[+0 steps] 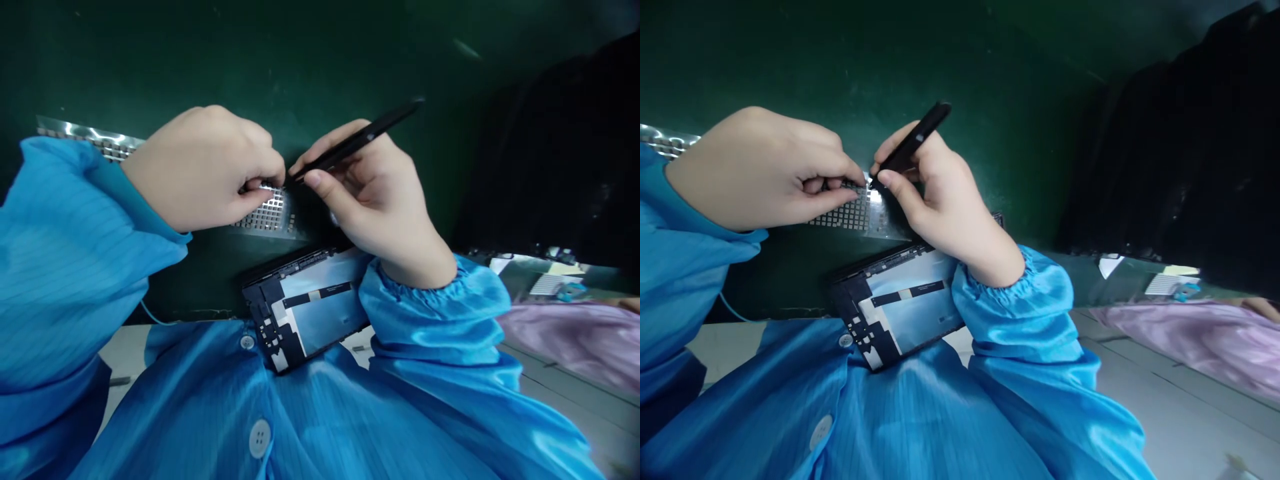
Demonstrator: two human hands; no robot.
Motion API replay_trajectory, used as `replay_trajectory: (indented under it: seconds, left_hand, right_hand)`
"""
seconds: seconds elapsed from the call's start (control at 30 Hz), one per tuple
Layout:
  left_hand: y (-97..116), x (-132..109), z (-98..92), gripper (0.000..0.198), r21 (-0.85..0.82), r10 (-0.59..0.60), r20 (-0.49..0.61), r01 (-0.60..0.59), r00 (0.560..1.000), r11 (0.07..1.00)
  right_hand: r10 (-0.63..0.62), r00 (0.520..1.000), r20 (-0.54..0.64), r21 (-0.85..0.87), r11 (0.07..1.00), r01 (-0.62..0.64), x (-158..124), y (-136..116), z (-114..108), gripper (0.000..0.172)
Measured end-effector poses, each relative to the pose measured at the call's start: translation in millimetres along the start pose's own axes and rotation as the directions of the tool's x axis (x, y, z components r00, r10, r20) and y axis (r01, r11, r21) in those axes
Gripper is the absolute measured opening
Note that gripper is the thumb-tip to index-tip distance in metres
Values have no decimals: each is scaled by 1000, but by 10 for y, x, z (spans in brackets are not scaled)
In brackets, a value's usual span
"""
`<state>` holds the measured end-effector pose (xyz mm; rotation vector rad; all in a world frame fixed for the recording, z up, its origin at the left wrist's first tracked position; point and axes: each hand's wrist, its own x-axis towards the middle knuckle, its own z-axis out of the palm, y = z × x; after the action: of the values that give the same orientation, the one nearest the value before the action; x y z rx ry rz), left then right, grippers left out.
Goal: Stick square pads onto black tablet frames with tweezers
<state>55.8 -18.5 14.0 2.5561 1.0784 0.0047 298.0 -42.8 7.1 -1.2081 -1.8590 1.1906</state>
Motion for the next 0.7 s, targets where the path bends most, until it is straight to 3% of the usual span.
replay_trajectory:
  seconds: [0.47,0.6,0.7]
  left_hand:
    - [12,-21,10,47,7,3,-37,-3,999,1000]
    - [11,-24,12,50,17,5,-49,-4,999,1000]
    - [14,-34,16,49,6,3,-50,-2,999,1000]
  right_hand:
    - [-1,1000,-25,29,1000,2,-45,18,29,30]
    - [24,974,-223,226,974,28,-441,-153,124,11]
    - [86,914,-397,212,977,1,-926,-303,331,9]
